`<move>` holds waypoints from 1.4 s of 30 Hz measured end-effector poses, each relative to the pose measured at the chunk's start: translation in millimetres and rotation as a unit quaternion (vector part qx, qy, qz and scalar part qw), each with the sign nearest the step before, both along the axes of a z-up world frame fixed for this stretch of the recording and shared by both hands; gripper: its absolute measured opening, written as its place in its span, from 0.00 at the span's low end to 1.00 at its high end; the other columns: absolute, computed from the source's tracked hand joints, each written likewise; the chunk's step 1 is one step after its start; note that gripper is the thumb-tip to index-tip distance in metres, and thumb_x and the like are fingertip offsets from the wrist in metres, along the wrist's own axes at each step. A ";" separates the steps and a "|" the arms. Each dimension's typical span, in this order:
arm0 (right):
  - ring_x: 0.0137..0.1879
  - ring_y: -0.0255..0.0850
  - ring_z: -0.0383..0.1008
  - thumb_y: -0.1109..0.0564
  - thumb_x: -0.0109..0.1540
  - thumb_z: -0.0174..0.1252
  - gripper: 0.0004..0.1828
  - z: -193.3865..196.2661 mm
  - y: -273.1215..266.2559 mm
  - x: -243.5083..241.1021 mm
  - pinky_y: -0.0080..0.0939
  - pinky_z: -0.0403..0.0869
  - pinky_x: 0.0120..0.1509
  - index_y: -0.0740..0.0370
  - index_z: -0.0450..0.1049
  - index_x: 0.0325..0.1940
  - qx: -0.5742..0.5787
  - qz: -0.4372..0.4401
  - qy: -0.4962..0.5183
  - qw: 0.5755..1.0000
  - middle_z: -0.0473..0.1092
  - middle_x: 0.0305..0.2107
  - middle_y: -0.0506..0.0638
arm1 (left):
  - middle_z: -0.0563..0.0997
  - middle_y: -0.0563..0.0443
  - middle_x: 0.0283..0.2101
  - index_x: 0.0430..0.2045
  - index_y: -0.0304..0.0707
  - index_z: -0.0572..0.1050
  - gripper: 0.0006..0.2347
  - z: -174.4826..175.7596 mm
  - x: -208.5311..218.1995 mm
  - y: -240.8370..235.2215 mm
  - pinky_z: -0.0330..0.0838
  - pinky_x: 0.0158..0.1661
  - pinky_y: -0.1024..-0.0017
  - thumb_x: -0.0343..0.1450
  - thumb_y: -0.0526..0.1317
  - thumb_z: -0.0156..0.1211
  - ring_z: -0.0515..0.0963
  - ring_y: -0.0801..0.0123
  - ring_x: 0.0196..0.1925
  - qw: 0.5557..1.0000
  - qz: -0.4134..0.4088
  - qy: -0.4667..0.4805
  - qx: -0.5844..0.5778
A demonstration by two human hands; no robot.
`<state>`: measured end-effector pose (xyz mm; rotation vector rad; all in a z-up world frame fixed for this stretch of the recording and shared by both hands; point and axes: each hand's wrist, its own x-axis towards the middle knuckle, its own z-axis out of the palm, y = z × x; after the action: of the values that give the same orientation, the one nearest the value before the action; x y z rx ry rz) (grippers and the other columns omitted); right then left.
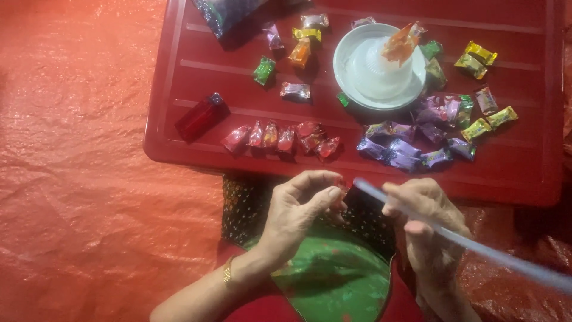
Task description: The person sits at a red tray and seals individually wrapped candies by heating the wrapper edges with a lighter and pressing them with a white plastic stick. They repeat this process for several candies of different colors, placing the sealed items back on the tray.
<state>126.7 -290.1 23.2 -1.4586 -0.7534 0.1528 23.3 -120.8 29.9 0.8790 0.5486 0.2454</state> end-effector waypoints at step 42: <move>0.35 0.47 0.78 0.66 0.64 0.62 0.05 25.4 13.0 10.1 0.38 0.79 0.41 0.71 0.74 0.42 -0.152 0.035 -0.347 0.925 0.75 0.33 0.61 | 0.84 0.46 0.31 0.39 0.30 0.84 0.08 1.0 -11.9 4.8 0.80 0.34 0.78 0.70 0.34 0.66 0.82 0.70 0.30 0.996 -0.042 0.028 0.079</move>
<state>136.8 -277.0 48.5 -1.8012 -1.4047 -0.2214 11.4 -116.0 30.8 1.0619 0.5482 0.1906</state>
